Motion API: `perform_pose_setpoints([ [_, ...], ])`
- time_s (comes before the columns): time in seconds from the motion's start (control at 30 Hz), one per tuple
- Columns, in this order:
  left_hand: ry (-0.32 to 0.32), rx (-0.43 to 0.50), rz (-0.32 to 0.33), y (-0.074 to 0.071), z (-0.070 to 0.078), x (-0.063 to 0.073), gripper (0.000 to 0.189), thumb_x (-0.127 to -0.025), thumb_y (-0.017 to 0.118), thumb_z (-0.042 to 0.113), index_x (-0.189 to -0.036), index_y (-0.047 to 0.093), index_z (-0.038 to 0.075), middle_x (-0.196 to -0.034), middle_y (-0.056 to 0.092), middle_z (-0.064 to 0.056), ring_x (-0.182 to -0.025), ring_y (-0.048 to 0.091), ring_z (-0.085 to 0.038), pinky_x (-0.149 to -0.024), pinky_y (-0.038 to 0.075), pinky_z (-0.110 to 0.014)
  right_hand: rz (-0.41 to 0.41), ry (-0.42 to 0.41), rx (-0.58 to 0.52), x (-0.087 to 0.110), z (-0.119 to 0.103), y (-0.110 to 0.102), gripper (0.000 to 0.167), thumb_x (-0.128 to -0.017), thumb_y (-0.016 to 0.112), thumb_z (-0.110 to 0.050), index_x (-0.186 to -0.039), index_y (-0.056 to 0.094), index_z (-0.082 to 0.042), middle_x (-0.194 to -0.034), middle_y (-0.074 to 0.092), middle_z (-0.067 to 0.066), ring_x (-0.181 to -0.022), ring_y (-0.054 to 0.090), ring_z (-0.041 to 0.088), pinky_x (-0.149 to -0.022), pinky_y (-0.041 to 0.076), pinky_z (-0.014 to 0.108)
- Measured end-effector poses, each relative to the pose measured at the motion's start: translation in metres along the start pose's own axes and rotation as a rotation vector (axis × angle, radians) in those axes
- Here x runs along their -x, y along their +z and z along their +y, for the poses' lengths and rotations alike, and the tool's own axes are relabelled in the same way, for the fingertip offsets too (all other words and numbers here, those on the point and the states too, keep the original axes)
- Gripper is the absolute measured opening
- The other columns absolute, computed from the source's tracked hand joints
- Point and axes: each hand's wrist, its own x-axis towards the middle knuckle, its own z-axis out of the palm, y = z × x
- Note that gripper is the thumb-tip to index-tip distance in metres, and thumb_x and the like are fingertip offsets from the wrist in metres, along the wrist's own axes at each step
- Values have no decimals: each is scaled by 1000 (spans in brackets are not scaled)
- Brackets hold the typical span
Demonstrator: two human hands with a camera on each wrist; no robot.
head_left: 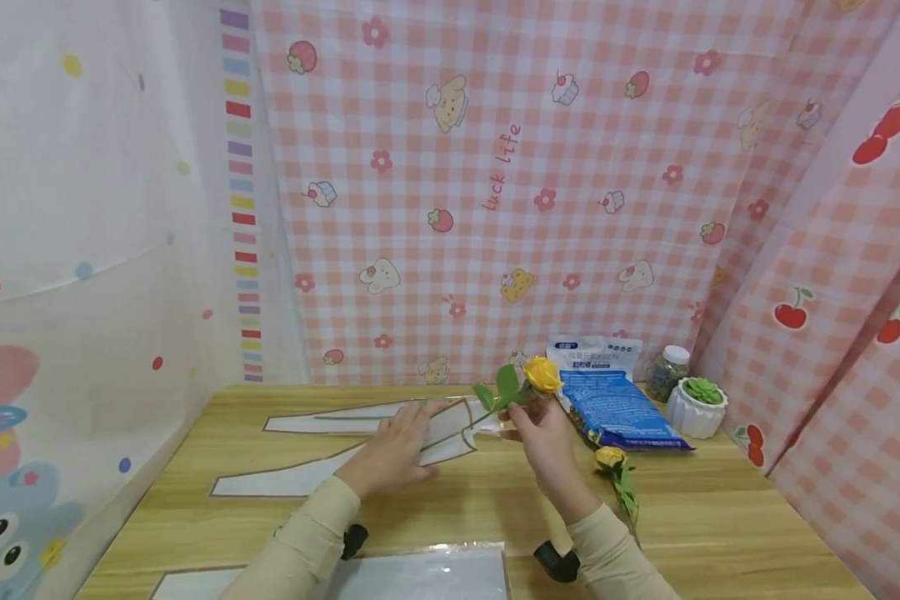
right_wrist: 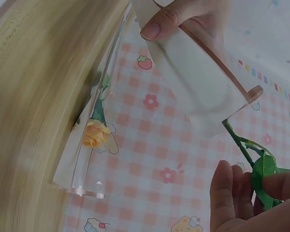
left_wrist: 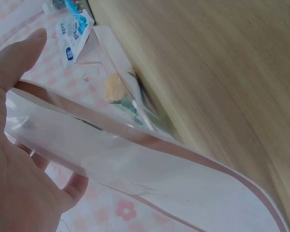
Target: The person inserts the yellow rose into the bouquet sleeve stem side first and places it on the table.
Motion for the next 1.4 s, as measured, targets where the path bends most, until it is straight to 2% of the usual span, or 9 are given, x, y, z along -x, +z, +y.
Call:
perform_pose_setpoints([
  [0.33,6,2,1,-2,1,2,101,-78,89,33,-155,26,18,-130,48,-11,-118,48,-26,-89,48,-52,21,34,-38,1,1,6,26,-95,60,8,-120,53,9,-93,62,10,-83,60,15,-66,59,26],
  [0.47,1,10,-8,-3,2,3,100,-80,88,34,-155,25,16,-130,48,-11,-120,47,-27,-92,47,-53,63,63,-99,0,1,7,49,-94,61,8,-136,36,1,-96,61,8,-83,62,14,-69,58,27],
  [0.57,-1,21,-13,-5,3,4,100,-80,88,34,-156,25,16,-131,47,-11,-122,46,-28,-93,46,-51,81,48,-118,-1,1,7,73,-94,60,8,-151,18,-11,-107,60,11,-87,65,17,-71,59,28],
  [0.67,0,25,-11,-6,3,4,101,-80,88,34,-156,25,16,-131,47,-10,-121,46,-26,-93,46,-50,68,4,-110,-1,1,5,82,-95,58,9,-156,11,-18,-122,57,18,-90,66,18,-74,59,28],
  [0.77,-1,35,-11,-7,2,4,101,-80,88,33,-157,25,16,-129,47,-8,-118,46,-25,-93,46,-50,34,-53,-104,0,1,3,73,-96,51,12,-155,18,-15,-131,54,23,-94,65,18,-77,58,28],
  [0.93,-10,39,-15,-6,0,6,98,-81,87,32,-156,25,15,-124,46,-8,-114,48,-24,-93,48,-51,-10,-80,-133,0,0,-1,60,-97,43,10,-151,27,-11,-132,54,21,-98,64,17,-85,57,33],
  [1.07,-12,44,-16,-6,-3,6,94,-83,86,30,-154,27,11,-123,46,-8,-113,49,-24,-95,50,-48,-38,-54,-158,0,-1,-5,48,-106,48,-7,-150,28,-12,-133,55,22,-96,66,17,-90,57,39],
  [1.17,-8,62,-22,-6,-4,6,91,-84,85,27,-153,28,9,-132,47,-12,-121,48,-28,-103,47,-50,-43,-17,-159,-1,-2,-6,47,-108,51,-19,-149,29,-14,-134,54,22,-97,66,16,-89,57,37],
  [1.4,19,135,-47,-3,-9,6,93,-81,85,19,-153,27,10,-141,47,-12,-132,45,-33,-111,36,-56,-43,83,-191,-4,-4,-6,52,-108,45,-13,-154,18,-11,-134,48,22,-98,64,17,-83,57,32],
])
